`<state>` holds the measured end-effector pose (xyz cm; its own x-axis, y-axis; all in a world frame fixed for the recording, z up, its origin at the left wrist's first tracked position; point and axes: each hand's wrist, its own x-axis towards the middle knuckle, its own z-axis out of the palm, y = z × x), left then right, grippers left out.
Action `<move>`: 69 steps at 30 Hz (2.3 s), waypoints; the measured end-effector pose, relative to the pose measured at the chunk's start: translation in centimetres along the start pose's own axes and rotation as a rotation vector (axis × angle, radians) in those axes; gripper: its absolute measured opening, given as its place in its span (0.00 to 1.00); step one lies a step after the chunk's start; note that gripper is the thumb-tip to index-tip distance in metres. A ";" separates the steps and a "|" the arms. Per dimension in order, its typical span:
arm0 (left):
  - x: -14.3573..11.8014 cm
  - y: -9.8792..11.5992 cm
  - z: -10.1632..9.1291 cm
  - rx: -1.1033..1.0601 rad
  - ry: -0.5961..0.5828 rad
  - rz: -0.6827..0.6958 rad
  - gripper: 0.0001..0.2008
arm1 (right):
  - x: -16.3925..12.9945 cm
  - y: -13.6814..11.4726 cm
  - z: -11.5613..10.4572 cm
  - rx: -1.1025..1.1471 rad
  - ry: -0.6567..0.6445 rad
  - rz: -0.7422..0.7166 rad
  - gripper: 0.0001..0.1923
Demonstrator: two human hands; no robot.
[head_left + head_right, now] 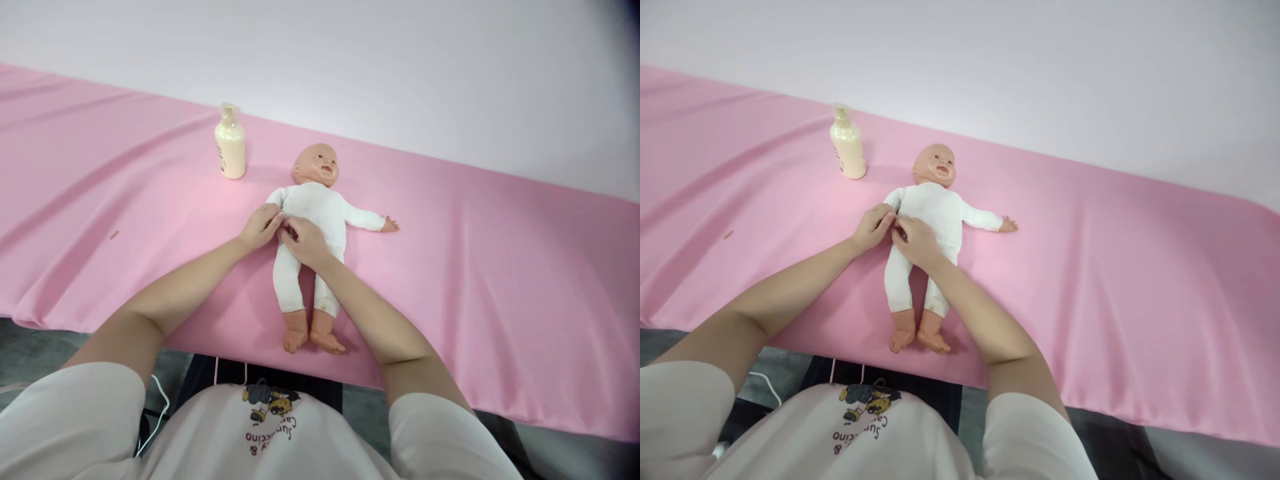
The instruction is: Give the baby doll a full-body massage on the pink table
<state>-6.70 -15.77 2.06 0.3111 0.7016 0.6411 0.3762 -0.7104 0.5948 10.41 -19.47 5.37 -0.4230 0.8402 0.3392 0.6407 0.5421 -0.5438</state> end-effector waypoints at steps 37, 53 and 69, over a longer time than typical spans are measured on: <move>0.3 0.1 0.1 0.054 -0.084 -0.018 0.09 | 0.1 -0.3 0.0 -0.021 0.008 0.024 0.07; 0.5 -2.7 -2.0 0.021 0.126 -0.104 0.10 | 0.2 -0.1 0.0 0.000 -0.034 -0.016 0.08; 1.1 -9.5 -7.9 0.225 0.314 -0.318 0.07 | 0.4 0.1 0.0 0.004 -0.071 0.003 0.07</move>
<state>-16.85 -8.68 0.94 -0.1144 0.8058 0.5810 0.5992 -0.4105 0.6873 10.25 -19.10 5.45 -0.4654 0.8390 0.2820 0.6397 0.5391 -0.5479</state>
